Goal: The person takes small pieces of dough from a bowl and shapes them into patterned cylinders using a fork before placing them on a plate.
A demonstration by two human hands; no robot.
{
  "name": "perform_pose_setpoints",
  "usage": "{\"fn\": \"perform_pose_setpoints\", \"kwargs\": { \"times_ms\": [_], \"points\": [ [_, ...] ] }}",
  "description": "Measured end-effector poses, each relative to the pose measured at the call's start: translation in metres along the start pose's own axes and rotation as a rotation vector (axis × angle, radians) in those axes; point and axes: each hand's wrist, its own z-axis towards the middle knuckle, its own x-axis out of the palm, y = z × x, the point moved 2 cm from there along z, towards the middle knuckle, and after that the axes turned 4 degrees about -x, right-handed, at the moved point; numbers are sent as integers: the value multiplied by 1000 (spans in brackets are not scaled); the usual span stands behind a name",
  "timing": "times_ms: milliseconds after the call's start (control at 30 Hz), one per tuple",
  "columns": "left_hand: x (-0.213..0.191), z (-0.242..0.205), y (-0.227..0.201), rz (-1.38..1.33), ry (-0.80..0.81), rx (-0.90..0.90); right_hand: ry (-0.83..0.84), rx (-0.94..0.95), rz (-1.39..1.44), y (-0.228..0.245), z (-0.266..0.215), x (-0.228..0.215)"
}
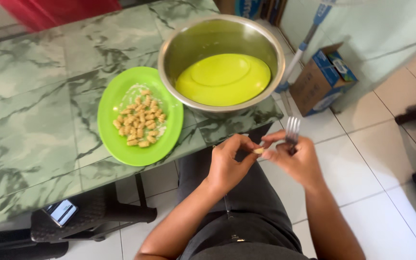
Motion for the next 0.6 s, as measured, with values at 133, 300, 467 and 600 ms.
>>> {"fn": "perform_pose_setpoints", "kwargs": {
  "times_ms": [133,300,467,600],
  "points": [
    [13,-5,4,80,84,122,-97,31,-69,-19,-26,0],
    [26,-15,13,-175,194,56,-242,-18,68,-34,-47,-5],
    [55,-36,47,-614,234,-364,-371,-271,-112,-37,-64,4],
    [75,-47,68,-706,207,-341,-455,-223,-135,-52,-74,14]
  ]
}}
